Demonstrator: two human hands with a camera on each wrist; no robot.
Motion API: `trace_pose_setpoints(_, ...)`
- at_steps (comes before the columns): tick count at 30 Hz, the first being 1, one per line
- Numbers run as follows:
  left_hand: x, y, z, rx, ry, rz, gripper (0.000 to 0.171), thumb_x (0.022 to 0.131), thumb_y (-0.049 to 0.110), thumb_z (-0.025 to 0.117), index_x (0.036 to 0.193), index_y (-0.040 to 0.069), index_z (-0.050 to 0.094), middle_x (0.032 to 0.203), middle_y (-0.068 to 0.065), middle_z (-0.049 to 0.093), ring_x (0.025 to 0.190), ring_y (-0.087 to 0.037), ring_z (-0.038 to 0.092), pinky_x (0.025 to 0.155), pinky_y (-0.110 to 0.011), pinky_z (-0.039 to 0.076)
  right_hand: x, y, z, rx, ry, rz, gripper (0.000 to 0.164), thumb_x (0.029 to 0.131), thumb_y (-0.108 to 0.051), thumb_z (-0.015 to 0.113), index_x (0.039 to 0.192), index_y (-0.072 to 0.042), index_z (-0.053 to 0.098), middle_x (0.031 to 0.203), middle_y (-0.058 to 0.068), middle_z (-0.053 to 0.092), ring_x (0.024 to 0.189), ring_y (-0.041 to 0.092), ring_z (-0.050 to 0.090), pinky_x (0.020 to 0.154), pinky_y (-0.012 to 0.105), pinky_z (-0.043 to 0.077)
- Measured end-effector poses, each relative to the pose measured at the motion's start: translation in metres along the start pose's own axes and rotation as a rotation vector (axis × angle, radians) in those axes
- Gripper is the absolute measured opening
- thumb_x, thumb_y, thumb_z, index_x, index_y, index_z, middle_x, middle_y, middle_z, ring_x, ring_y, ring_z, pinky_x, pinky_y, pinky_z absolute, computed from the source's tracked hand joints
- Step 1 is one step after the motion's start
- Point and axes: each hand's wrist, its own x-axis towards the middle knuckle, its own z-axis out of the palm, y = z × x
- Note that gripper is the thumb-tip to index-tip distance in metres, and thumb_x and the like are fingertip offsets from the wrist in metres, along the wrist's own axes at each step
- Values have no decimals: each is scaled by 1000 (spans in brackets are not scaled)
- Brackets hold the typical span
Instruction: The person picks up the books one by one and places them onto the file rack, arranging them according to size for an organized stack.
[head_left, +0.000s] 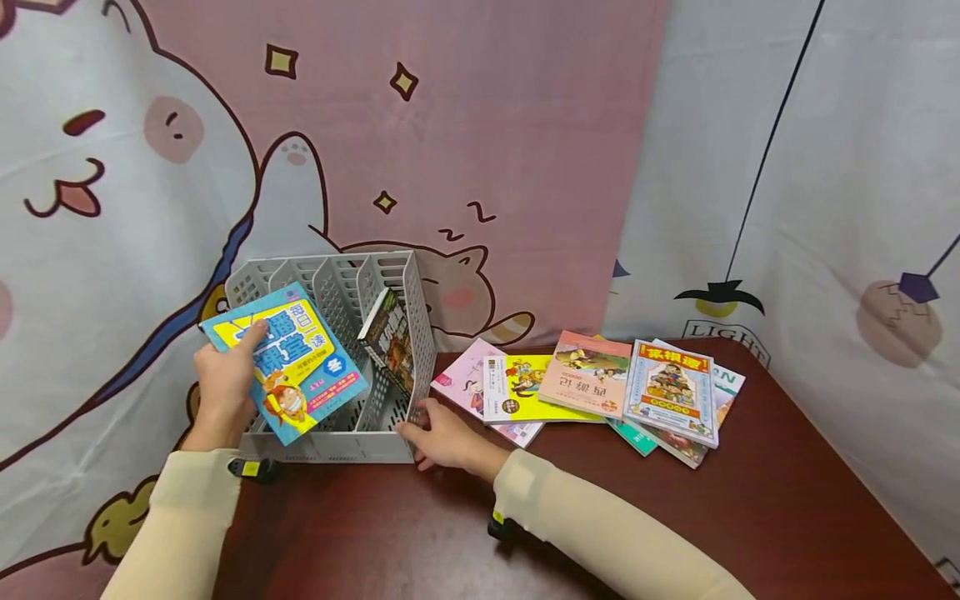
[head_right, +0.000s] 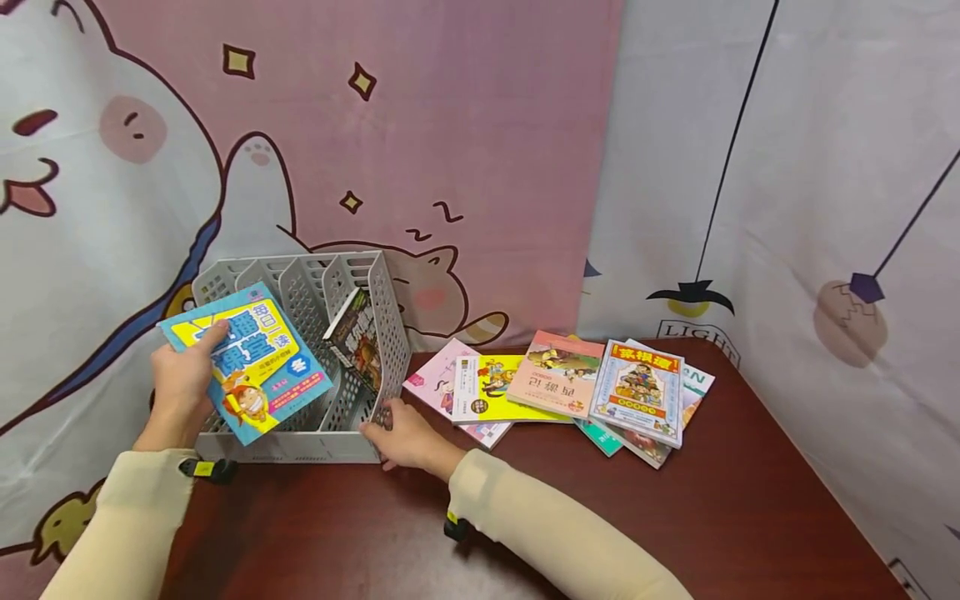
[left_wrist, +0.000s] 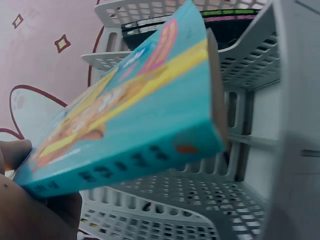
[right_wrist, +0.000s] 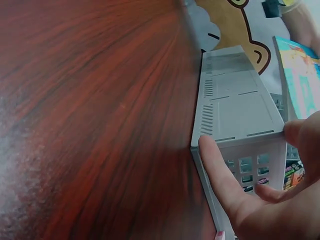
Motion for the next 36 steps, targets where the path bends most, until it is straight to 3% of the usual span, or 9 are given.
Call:
trace_pose_setpoints(5, -2, 10, 14, 41, 54, 188, 52, 97, 47, 85, 132, 10, 73, 95, 11, 79, 71, -4, 79, 62, -18, 63, -2, 1, 0, 31, -7, 6, 67, 109, -40, 71, 158, 0, 45, 147, 27, 62, 79, 42, 80, 68, 51, 69)
trace_pose_setpoints(11, -4, 11, 42, 258, 162, 455, 49, 102, 50, 78, 118, 4, 81, 84, 13, 77, 63, 6, 72, 56, -14, 58, -4, 0, 0, 24, -7, 10, 65, 110, -39, 70, 158, -2, 46, 142, 23, 65, 77, 41, 79, 67, 52, 69)
trace_pose_setpoints(17, 0, 8, 69, 297, 259, 617, 46, 104, 50, 75, 114, 5, 81, 98, -14, 83, 63, 11, 65, 53, -8, 50, -4, 0, -1, 21, -16, 20, 64, 110, -42, 70, 156, -4, 47, 137, 20, 68, 76, 39, 79, 68, 52, 69)
trace_pose_setpoints(21, 6, 2, 82, 330, 302, 707, 42, 105, 44, 75, 119, 5, 80, 107, -16, 85, 71, 10, 66, 58, -3, 48, -4, 0, -1, 19, -16, 21, 63, 109, -42, 71, 154, -4, 49, 133, 19, 69, 74, 38, 79, 68, 53, 68)
trace_pose_setpoints(26, 10, -8, 94, 349, 303, 734, 41, 107, 41, 73, 124, 4, 79, 110, -18, 85, 82, -22, 81, 61, 0, 46, -5, 0, 0, 20, -14, 28, 60, 109, -41, 71, 152, -5, 50, 131, 18, 70, 72, 37, 79, 67, 53, 68)
trace_pose_setpoints(30, 10, -12, 101, 354, 297, 730, 43, 108, 42, 72, 121, 2, 79, 106, -22, 84, 82, -41, 83, 58, 0, 43, -4, 0, 0, 29, -13, 31, 60, 109, -40, 71, 152, -5, 50, 133, 18, 70, 71, 36, 78, 67, 54, 68)
trace_pose_setpoints(33, 9, -17, 107, 372, 268, 713, 44, 109, 44, 70, 121, 3, 79, 103, -23, 84, 75, -35, 81, 56, -2, 44, -4, 0, 0, 27, -9, 27, 58, 109, -39, 71, 152, -5, 50, 131, 18, 70, 71, 36, 78, 67, 55, 68)
trace_pose_setpoints(36, 9, -22, 111, 389, 234, 675, 42, 109, 45, 69, 113, 5, 80, 94, -20, 83, 63, -16, 73, 53, -7, 44, -2, 0, 0, 28, -8, 25, 56, 110, -38, 70, 151, -5, 50, 129, 17, 70, 69, 35, 78, 66, 55, 68)
